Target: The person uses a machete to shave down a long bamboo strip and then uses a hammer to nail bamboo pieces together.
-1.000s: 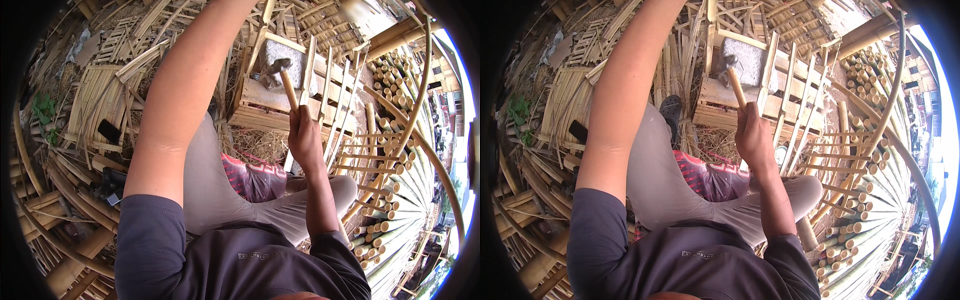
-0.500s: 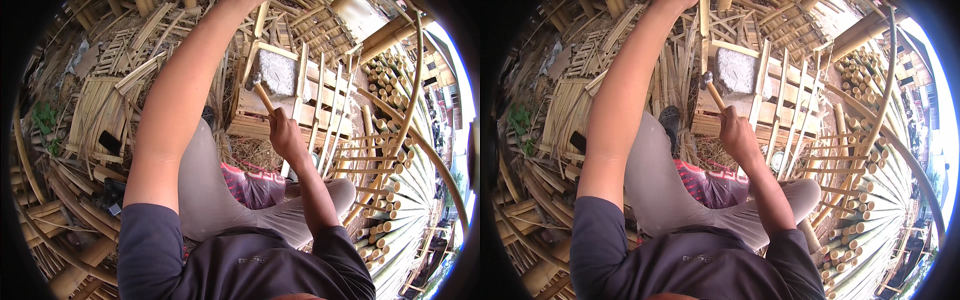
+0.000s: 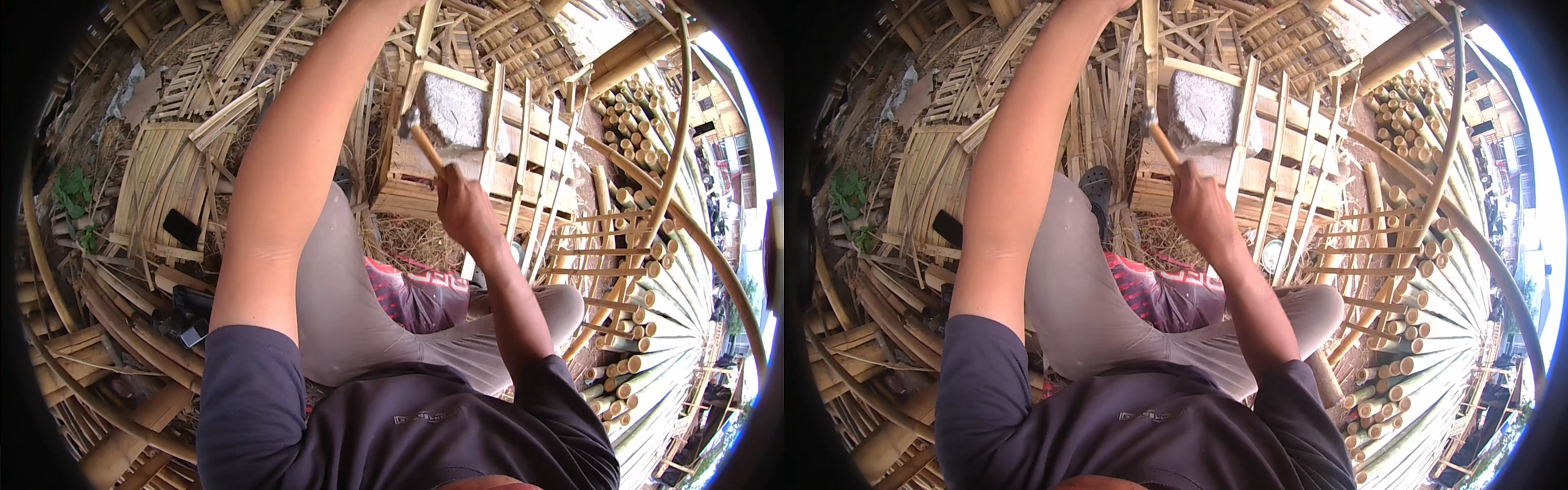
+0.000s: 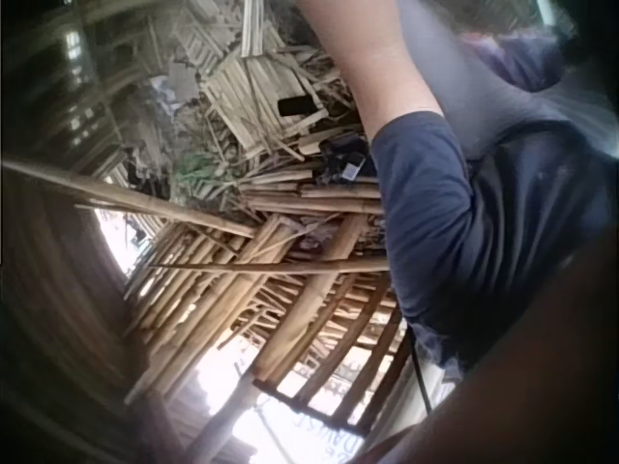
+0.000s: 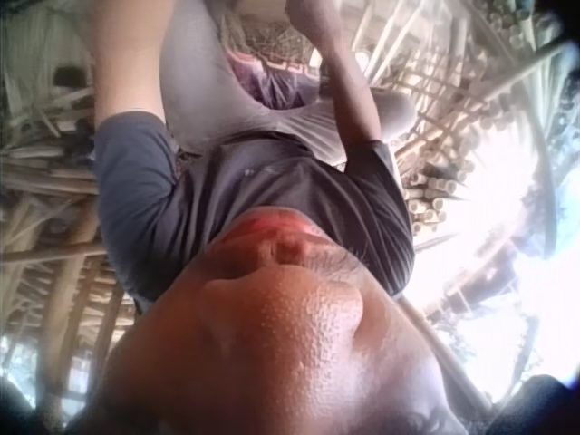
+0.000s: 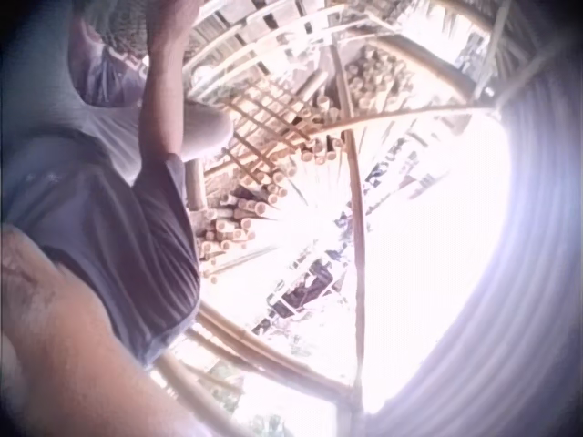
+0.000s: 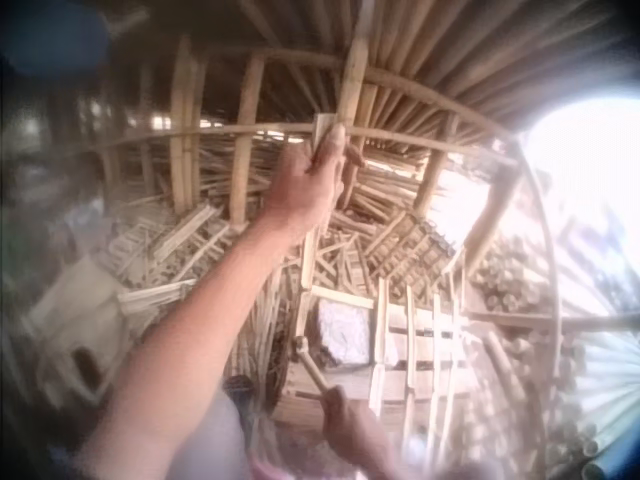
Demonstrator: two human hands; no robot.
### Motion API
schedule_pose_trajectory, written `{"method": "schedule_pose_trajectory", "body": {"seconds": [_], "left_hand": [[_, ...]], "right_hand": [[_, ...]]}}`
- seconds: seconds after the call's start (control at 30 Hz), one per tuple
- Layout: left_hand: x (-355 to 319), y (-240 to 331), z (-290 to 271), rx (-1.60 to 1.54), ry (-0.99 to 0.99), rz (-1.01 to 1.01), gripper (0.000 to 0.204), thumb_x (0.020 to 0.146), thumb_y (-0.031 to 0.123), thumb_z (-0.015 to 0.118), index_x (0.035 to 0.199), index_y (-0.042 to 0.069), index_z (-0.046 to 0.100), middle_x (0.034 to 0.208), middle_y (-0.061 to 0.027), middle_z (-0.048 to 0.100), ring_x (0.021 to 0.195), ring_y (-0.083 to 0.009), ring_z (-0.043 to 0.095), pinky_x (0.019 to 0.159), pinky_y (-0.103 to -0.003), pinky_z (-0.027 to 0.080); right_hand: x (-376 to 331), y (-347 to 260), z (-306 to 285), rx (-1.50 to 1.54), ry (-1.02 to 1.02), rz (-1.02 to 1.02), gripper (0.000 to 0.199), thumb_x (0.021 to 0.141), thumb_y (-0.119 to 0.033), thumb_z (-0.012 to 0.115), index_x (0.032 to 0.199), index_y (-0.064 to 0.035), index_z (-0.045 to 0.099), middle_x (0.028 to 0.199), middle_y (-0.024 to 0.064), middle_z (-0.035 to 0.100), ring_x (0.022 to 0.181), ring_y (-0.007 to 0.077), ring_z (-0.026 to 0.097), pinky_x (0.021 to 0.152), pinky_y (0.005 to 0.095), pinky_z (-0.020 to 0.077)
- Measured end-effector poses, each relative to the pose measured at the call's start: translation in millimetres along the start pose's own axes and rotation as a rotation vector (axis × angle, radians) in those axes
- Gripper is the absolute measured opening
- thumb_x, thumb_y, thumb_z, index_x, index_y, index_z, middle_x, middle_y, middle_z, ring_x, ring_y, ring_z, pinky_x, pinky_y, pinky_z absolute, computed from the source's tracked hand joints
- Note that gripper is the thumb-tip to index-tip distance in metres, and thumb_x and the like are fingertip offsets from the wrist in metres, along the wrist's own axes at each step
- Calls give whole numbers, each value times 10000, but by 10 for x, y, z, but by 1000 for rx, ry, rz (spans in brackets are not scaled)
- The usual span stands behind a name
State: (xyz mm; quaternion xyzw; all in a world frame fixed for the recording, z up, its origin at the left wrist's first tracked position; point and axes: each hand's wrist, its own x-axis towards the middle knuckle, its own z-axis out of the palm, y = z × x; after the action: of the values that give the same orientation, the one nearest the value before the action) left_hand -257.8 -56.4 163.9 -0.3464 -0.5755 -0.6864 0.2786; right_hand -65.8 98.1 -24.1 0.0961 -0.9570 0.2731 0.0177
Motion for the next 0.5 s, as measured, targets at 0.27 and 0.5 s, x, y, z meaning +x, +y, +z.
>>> {"method": "schedule_pose_trajectory", "body": {"seconds": [0.27,0.5], "left_hand": [[-169,195,-122,31,36,11,488,1061,435,463,831,64,679,533,67,445,454,-42,400,422,-262,291],[-506,294,-118,20,172,228,443,1072,387,454,843,59,643,535,78,404,457,-26,362,427,-235,260]], "right_hand": [[-404,-309,133,239,113,-32,149,1000,-107,521,991,20,445,681,288,597,638,529,574,543,599,401],[-664,-275,411,336,33,120,180,997,-118,547,953,39,470,688,298,593,674,515,597,563,552,409]]}}
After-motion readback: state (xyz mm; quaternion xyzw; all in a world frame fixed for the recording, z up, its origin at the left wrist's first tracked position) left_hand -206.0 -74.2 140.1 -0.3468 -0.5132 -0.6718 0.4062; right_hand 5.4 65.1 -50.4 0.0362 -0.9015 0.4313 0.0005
